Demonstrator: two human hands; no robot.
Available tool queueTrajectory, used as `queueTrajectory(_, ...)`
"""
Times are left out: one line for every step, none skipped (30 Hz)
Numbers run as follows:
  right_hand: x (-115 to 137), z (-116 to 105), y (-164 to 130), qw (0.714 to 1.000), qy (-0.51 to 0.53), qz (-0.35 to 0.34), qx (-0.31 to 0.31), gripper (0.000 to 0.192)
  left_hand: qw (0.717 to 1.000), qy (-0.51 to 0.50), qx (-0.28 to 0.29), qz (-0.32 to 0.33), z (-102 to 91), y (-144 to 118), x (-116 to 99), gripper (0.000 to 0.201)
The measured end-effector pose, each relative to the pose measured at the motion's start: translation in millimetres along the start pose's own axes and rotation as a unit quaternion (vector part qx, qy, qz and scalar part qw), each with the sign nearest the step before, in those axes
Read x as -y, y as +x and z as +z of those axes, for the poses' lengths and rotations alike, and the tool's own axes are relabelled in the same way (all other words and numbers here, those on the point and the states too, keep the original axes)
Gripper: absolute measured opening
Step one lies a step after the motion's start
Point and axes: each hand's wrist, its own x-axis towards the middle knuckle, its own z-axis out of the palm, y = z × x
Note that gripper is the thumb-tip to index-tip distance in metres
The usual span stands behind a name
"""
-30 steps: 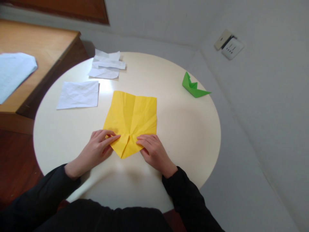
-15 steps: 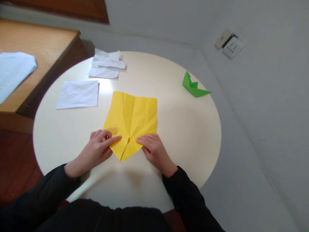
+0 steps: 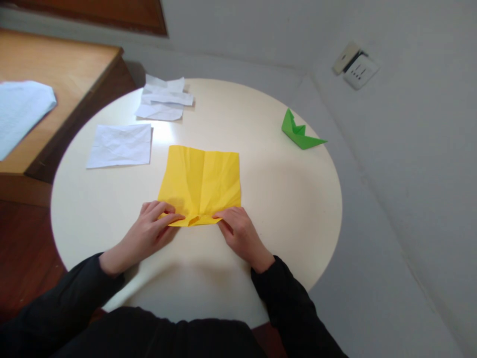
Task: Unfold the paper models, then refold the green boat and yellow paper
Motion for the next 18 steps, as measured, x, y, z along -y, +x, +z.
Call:
queueTrajectory(0.0,0.2,-0.3,1.0,-0.006,0.006,-0.005,0.012,1.0,-0.006,-0.002,0.0,-0.3,0.5,-0.1,0.013)
queueTrajectory(-0.1,0.5,-0.8,1.0,-0.013,0.012,-0.011,0.01,1.0,-0.012,-0.002,0.0,-0.5,0.9,-0.1,0.012)
queueTrajectory(-0.5,0.8,-1.4,1.0,-0.021,0.016,-0.016,0.008,1.0,-0.018,-0.002,-0.001,-0.5,1.2,0.0,0.012)
queueTrajectory(-1.1,1.2,-2.0,0.999,-0.028,0.018,-0.022,0.008,1.0,-0.023,-0.001,-0.003,-0.3,1.5,0.1,0.013)
queueTrajectory(-1.8,1.6,-2.6,0.999,-0.034,0.019,-0.028,0.008,1.0,-0.028,0.0,-0.006,-0.1,1.7,0.2,0.014)
queueTrajectory(-2.7,2.0,-3.2,0.998,-0.04,0.022,-0.033,0.009,0.999,-0.033,0.002,-0.012,0.1,1.9,0.4,0.015)
queueTrajectory(-3.5,2.4,-3.6,0.998,-0.046,0.026,-0.038,0.011,0.999,-0.037,0.004,-0.02,0.4,2.1,0.6,0.016)
queueTrajectory(-4.4,2.7,-3.9,0.997,-0.05,0.033,-0.043,0.012,0.999,-0.04,0.007,-0.031,0.5,2.3,0.7,0.018)
queueTrajectory(-5.1,3.0,-4.0,0.997,-0.054,0.041,-0.047,0.014,0.998,-0.042,0.009,-0.044,0.6,2.5,0.8,0.02)
queueTrajectory(-5.6,3.2,-4.0,0.996,-0.058,0.05,-0.05,0.015,0.997,-0.044,0.01,-0.057,0.5,2.7,0.8,0.022)
queueTrajectory(-5.9,3.3,-3.9,0.995,-0.061,0.058,-0.053,0.017,0.996,-0.046,0.011,-0.07,0.3,2.9,0.8,0.023)
queueTrajectory(-6.0,3.4,-3.7,0.994,-0.064,0.065,-0.055,0.018,0.995,-0.048,0.01,-0.082,0.0,3.1,0.7,0.024)
queueTrajectory(-5.9,3.3,-3.4,0.994,-0.066,0.074,-0.054,0.019,0.994,-0.049,0.008,-0.093,-0.3,3.2,0.6,0.024)
queueTrajectory(-5.7,3.1,-3.1,0.993,-0.067,0.083,-0.051,0.021,0.993,-0.05,0.005,-0.104,-0.7,3.4,0.6,0.024)
queueTrajectory(-5.3,2.8,-2.9,0.992,-0.068,0.093,-0.046,0.022,0.992,-0.049,0.002,-0.114,-1.0,3.5,0.5,0.025)
queueTrajectory(-4.9,2.6,-2.7,0.991,-0.069,0.103,-0.041,0.023,0.991,-0.047,0.0,-0.124,-1.2,3.7,0.5,0.025)
queueTrajectory(-4.5,2.4,-2.5,0.991,-0.07,0.112,-0.035,0.024,0.99,-0.044,-0.001,-0.132,-1.4,3.8,0.7,0.026)
queueTrajectory(-4.2,2.3,-2.3,0.99,-0.071,0.119,-0.03,0.025,0.99,-0.042,-0.002,-0.138,-1.4,4.0,0.9,0.026)
